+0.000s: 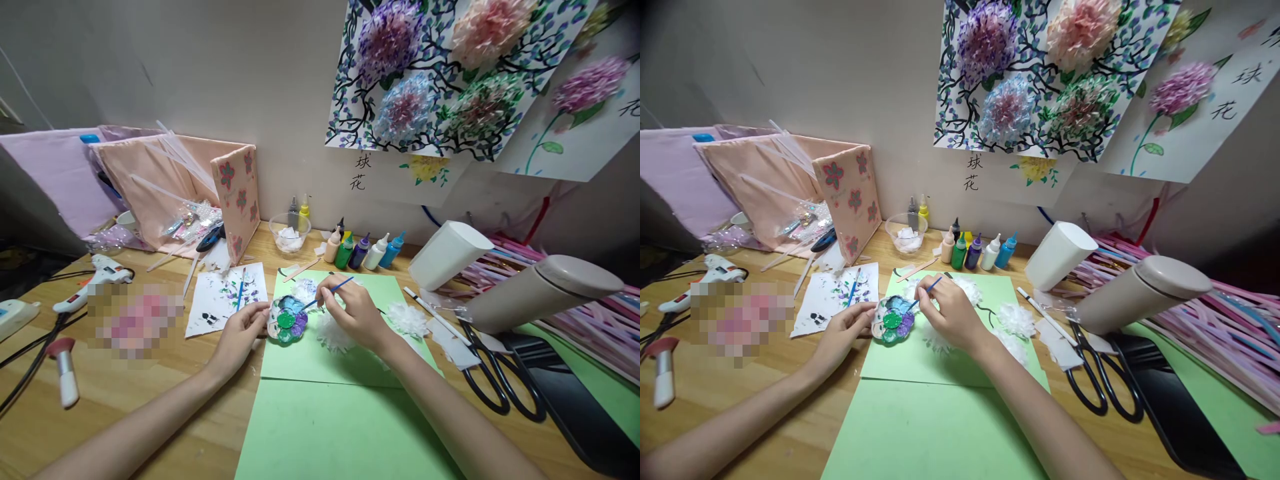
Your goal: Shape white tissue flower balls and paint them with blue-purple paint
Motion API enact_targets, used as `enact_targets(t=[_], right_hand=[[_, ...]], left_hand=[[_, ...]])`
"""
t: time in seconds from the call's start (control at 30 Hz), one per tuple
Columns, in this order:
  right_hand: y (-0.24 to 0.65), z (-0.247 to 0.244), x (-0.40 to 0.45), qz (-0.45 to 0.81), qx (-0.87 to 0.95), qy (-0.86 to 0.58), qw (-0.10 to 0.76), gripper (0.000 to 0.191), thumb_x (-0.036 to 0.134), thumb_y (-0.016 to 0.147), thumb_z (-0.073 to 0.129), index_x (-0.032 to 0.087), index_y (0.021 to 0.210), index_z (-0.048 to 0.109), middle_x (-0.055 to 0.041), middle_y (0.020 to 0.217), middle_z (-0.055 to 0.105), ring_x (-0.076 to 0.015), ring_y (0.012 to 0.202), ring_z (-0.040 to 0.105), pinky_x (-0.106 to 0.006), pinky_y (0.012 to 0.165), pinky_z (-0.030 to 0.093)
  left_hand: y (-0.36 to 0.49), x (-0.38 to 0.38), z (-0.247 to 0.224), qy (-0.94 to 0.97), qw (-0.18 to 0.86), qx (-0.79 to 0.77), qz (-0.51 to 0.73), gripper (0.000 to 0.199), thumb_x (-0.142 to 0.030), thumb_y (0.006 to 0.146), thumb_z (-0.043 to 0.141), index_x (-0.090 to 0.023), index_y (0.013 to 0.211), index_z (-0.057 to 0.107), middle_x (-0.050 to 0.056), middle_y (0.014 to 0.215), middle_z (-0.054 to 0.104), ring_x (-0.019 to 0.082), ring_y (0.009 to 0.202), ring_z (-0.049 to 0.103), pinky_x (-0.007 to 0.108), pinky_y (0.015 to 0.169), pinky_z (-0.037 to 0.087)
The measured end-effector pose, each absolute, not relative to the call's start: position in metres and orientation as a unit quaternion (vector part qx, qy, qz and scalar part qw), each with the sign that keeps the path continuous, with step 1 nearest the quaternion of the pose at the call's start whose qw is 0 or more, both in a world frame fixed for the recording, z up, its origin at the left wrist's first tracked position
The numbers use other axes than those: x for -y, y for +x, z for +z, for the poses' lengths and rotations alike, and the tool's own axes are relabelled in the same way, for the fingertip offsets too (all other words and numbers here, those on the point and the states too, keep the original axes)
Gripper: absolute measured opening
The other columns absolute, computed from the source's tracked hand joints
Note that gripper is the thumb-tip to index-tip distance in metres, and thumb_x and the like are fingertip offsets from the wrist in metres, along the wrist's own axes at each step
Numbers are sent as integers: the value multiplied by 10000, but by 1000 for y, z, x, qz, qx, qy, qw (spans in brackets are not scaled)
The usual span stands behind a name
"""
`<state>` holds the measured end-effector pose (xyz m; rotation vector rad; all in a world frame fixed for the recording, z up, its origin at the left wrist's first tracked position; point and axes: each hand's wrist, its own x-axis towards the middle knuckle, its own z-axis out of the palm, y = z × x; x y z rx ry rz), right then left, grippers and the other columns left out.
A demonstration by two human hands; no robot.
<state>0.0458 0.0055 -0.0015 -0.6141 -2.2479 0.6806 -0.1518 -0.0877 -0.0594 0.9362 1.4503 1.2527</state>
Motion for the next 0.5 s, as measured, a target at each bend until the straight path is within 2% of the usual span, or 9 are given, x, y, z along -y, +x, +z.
enact_targets(t=[0.5], right_hand=[[43, -3, -2, 260, 859, -222, 382, 192, 193, 874, 368, 191, 745, 511, -26, 701, 560, -152, 691, 514, -281, 677, 399]], left_hand=[[-152, 87, -61, 387, 473, -605, 510, 447, -467, 701, 589, -137, 1003, 590, 49, 805, 654, 185, 751, 611, 297, 687, 506]])
